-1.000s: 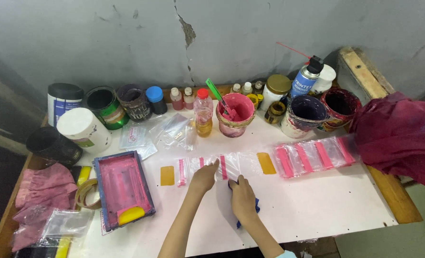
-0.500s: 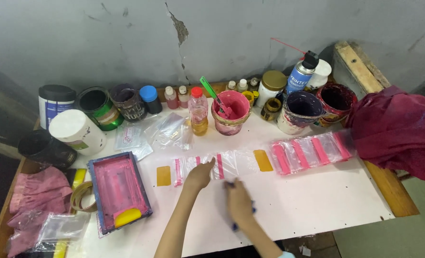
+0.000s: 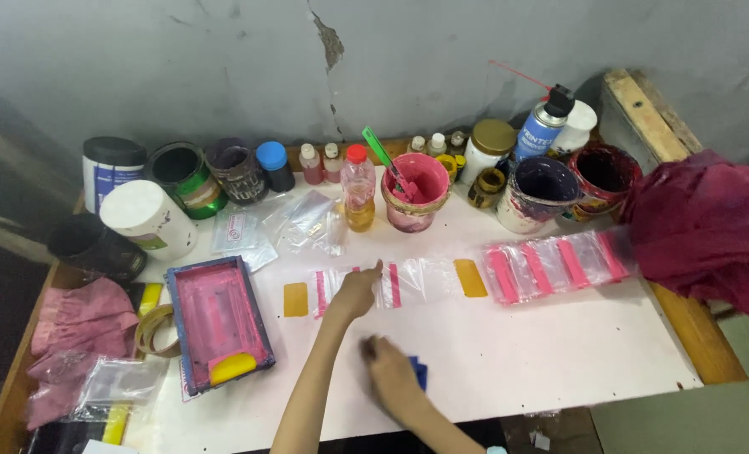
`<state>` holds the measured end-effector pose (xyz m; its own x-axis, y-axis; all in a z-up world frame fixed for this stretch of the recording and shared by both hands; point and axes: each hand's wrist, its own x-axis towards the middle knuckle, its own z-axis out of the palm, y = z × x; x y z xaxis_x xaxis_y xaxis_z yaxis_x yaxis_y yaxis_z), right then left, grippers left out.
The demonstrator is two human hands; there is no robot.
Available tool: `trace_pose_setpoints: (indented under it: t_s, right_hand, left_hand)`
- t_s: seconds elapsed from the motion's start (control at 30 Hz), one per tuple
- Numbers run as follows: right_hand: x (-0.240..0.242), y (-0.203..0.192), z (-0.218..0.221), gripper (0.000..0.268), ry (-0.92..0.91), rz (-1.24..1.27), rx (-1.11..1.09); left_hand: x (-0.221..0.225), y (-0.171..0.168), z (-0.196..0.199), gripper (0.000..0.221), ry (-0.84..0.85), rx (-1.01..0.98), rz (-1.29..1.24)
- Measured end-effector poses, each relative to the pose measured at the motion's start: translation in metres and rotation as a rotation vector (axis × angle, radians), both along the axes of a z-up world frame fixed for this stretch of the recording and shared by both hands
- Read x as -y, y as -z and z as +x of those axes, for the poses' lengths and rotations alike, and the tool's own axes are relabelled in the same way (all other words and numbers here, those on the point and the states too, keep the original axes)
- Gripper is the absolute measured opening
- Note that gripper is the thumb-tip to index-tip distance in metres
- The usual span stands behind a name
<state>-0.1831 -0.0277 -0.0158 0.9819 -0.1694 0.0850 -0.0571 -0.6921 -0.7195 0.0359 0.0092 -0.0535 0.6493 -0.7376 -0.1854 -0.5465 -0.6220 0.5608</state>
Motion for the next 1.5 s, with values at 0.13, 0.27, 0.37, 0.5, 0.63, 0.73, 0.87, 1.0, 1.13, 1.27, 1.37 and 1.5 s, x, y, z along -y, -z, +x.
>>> trace_pose_setpoints:
  t_s: [0.13,0.27,0.37,0.5,0.63,0.73,0.87,1.0,1.13,1.27,1.37,1.5]
  right_hand:
    - [0.012,-0.013,-0.006,0.034,-0.308,-0.363,0.210]
    - [0.039,-0.026,-0.013,0.027,-0.179,-0.221,0.126]
    - [0.077,-0.009,0.008,0.038,-0.172,-0.248,0.044]
    - [0.118,-0.052,0.084,0.052,-0.311,-0.531,0.421]
    - [0.107,-0.096,0.170,0.042,-0.631,-0.658,0.547]
    - [0.089,-0.094,0.209,0.028,-0.865,-0.782,0.398]
    - [0.075,-0.082,0.229,0.033,-1.058,-0.790,0.281]
    - [0.073,-0.070,0.243,0.021,-0.996,-0.950,0.296]
    - [0.068,-0.071,0.226,0.024,-0.947,-0.751,0.249]
    - [0.053,-0.070,0.189,0.016,-0.692,-0.625,-0.023]
    - [0.045,-0.062,0.179,0.017,-0.601,-0.597,-0.141]
    - [0.034,-0.042,0.180,0.023,-0.570,-0.487,-0.230]
  left_hand:
    - [-0.021,-0.031,0.009,0.091,-0.104,0.187,-0.313]
    - [-0.063,-0.043,-0.016,0.084,-0.222,0.467,-0.325]
    - [-0.080,-0.013,-0.059,0.080,-0.227,0.633,-0.095]
    - [-0.073,-0.024,-0.121,0.084,-0.245,0.646,0.189]
    - [-0.067,-0.015,-0.149,0.087,-0.287,0.780,0.211]
    - [-0.064,-0.008,-0.149,0.080,-0.285,0.720,0.321]
    - [-0.062,0.007,-0.147,0.091,-0.323,0.696,0.334]
    - [-0.062,0.028,-0.150,0.103,-0.371,0.720,0.239]
    - [-0.080,-0.020,-0.138,0.102,-0.351,0.479,0.174]
    - [-0.108,-0.063,-0.085,0.077,-0.508,0.565,0.166]
    - [-0.113,-0.088,-0.046,0.061,-0.492,0.587,0.200]
    - [-0.098,-0.070,0.005,0.058,-0.315,0.600,0.169]
